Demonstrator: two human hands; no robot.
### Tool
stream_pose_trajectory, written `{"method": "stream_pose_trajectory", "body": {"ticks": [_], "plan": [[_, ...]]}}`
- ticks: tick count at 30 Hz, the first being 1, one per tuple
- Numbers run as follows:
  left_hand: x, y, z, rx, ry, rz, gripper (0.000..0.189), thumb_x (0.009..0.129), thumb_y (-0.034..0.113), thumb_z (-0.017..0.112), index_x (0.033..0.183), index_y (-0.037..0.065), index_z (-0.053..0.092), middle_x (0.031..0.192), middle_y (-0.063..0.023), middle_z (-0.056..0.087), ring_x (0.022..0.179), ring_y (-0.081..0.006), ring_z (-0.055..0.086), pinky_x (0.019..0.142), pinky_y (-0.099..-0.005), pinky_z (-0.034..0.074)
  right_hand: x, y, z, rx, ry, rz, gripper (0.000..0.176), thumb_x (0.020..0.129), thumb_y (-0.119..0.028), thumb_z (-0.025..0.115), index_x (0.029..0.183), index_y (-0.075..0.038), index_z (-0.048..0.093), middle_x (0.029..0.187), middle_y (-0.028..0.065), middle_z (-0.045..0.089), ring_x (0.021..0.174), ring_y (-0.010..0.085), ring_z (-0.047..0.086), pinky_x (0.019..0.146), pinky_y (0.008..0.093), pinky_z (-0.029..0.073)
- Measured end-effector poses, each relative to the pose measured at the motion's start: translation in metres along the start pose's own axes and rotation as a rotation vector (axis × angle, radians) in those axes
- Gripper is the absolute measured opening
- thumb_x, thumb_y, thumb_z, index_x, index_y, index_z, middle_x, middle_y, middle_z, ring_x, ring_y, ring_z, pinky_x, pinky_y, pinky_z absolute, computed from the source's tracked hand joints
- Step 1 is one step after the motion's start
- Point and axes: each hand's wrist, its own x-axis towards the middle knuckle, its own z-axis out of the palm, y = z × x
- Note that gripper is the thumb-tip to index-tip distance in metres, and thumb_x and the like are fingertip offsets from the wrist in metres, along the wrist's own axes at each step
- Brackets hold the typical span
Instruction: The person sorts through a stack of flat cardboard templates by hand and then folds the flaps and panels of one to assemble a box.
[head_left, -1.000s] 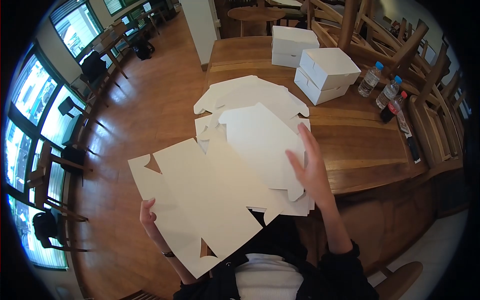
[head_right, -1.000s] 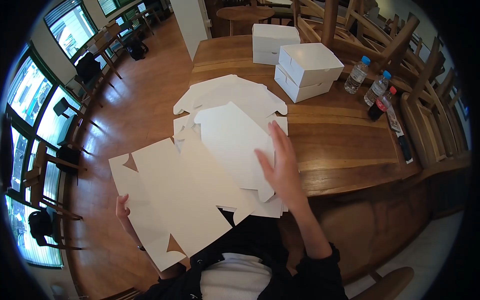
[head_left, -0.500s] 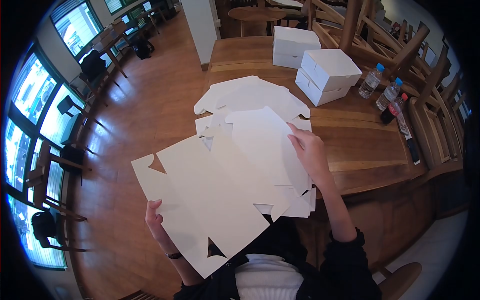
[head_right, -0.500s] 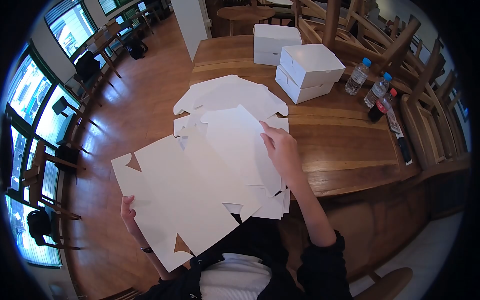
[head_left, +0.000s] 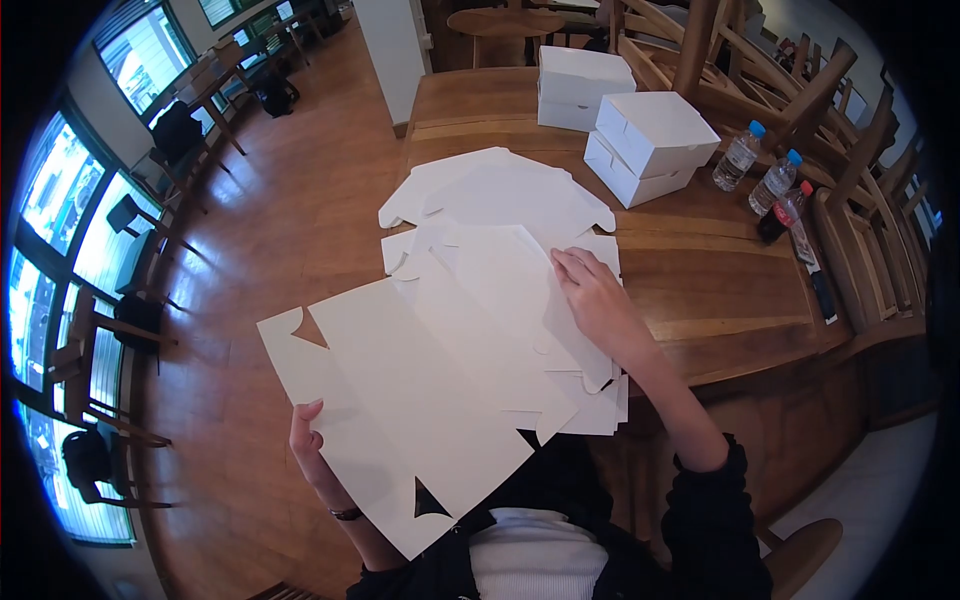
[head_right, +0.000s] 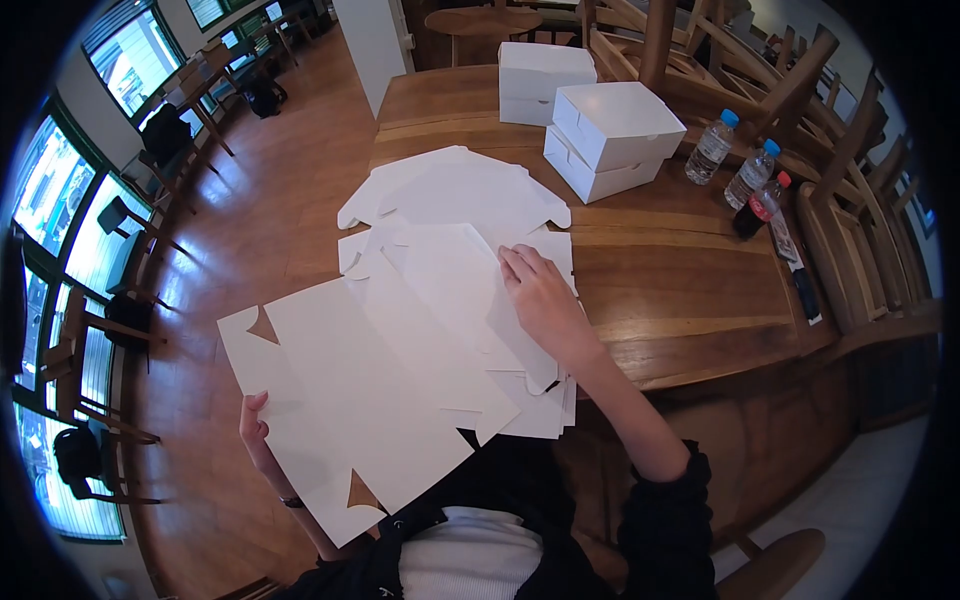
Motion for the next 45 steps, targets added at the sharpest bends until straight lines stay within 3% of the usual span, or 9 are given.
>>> {"method": "stream_pose_trajectory", "body": {"ticks": [3, 9, 15, 21, 24, 27, 30, 42, 45], "plan": [[-0.003, 0.001, 0.005, 0.055, 0.006, 0.059, 0.046, 0.092, 0.035, 0.054, 0.116, -0.004, 0.060, 0.105, -0.0160, 0.068, 0.094, -0.0226, 0.068, 0.079, -0.0307, 0.055, 0.005, 0.000, -0.022, 0.096, -0.188, 0.016, 0.033, 0.092, -0.002, 0.058, 0.121, 0.013, 0.064, 0.148, 0.0165, 0.056, 0.138, 0.0277, 0.050, 0.111, 0.0405, 0.046], [0.003, 0.000, -0.010, -0.002, -0.090, 0.003, 0.045, 0.096, 0.038, 0.055, 0.121, 0.000, 0.061, 0.113, -0.0149, 0.068, 0.099, -0.0218, 0.069, 0.081, -0.0312, 0.056, 0.025, 0.037, -0.007, 0.255, -0.187, -0.145, 0.028, 0.088, -0.004, 0.057, 0.106, 0.013, 0.072, 0.136, 0.0202, 0.066, 0.134, 0.0292, 0.055, 0.109, 0.0395, 0.047], [0.003, 0.010, 0.004, -0.059, -0.088, -0.110, 0.046, 0.095, 0.036, 0.056, 0.122, -0.001, 0.061, 0.110, -0.0147, 0.069, 0.094, -0.0218, 0.070, 0.080, -0.0311, 0.056, 0.052, 0.072, -0.007, 0.493, -0.360, -0.066, 0.038, 0.085, 0.003, 0.055, 0.118, 0.002, 0.073, 0.122, 0.0163, 0.073, 0.122, 0.0284, 0.064, 0.103, 0.0386, 0.051], [0.000, 0.013, 0.010, -0.017, -0.016, -0.101, 0.050, 0.091, 0.034, 0.055, 0.123, -0.004, 0.059, 0.112, -0.0164, 0.068, 0.098, -0.0245, 0.068, 0.081, -0.0328, 0.055, 0.048, 0.078, 0.014, 0.676, -0.223, 0.069, 0.039, 0.095, 0.001, 0.059, 0.133, -0.005, 0.067, 0.137, 0.0131, 0.067, 0.120, 0.0231, 0.063, 0.104, 0.0392, 0.049], [0.002, 0.011, 0.003, -0.018, -0.052, -0.104, 0.051, 0.091, 0.034, 0.055, 0.125, -0.004, 0.058, 0.112, -0.0165, 0.067, 0.098, -0.0245, 0.068, 0.081, -0.0326, 0.055, 0.047, 0.054, 0.013, 0.661, -0.112, 0.147, 0.046, 0.104, -0.011, 0.057, 0.150, -0.012, 0.054, 0.151, 0.0107, 0.057, 0.131, 0.0248, 0.056, 0.113, 0.0430, 0.042], [0.003, 0.010, 0.004, -0.004, -0.042, -0.074, 0.048, 0.093, 0.036, 0.057, 0.122, -0.002, 0.059, 0.108, -0.0141, 0.068, 0.094, -0.0221, 0.070, 0.079, -0.0317, 0.056, 0.049, 0.056, 0.027, 0.282, -0.168, -0.086, 0.049, 0.110, -0.025, 0.048, 0.159, -0.020, 0.043, 0.159, 0.0075, 0.049, 0.144, 0.0265, 0.046, 0.124, 0.0475, 0.027], [0.002, 0.013, 0.010, 0.020, -0.003, -0.072, 0.047, 0.093, 0.036, 0.057, 0.122, -0.001, 0.060, 0.108, -0.0139, 0.068, 0.094, -0.0215, 0.070, 0.079, -0.0314, 0.056, 0.046, 0.044, 0.025, 0.239, -0.283, -0.044, 0.049, 0.113, -0.034, 0.037, 0.160, -0.022, 0.042, 0.164, 0.0011, 0.043, 0.155, 0.0228, 0.031, 0.130, 0.0510, 0.012], [0.006, 0.008, -0.004, 0.045, -0.013, -0.061, 0.050, 0.093, 0.037, 0.054, 0.123, -0.003, 0.060, 0.111, -0.0164, 0.069, 0.097, -0.0225, 0.069, 0.081, -0.0316, 0.055, 0.036, 0.033, 0.029, -0.013, -0.174, -0.109, 0.057, 0.113, -0.039, 0.028, 0.166, -0.018, 0.025, 0.171, 0.0012, 0.029, 0.159, 0.0180, 0.023, 0.130, 0.0550, -0.003], [0.003, 0.005, -0.007, -0.008, -0.085, 0.022, 0.045, 0.097, 0.032, 0.050, 0.125, -0.001, 0.059, 0.111, -0.0157, 0.070, 0.097, -0.0230, 0.071, 0.081, -0.0335, 0.059, 0.039, 0.037, 0.017, 0.425, -0.177, 0.051, 0.057, 0.114, -0.041, 0.024, 0.166, -0.017, 0.026, 0.170, 0.0022, 0.032, 0.159, 0.0203, 0.022, 0.131, 0.0512, 0.001]]}}
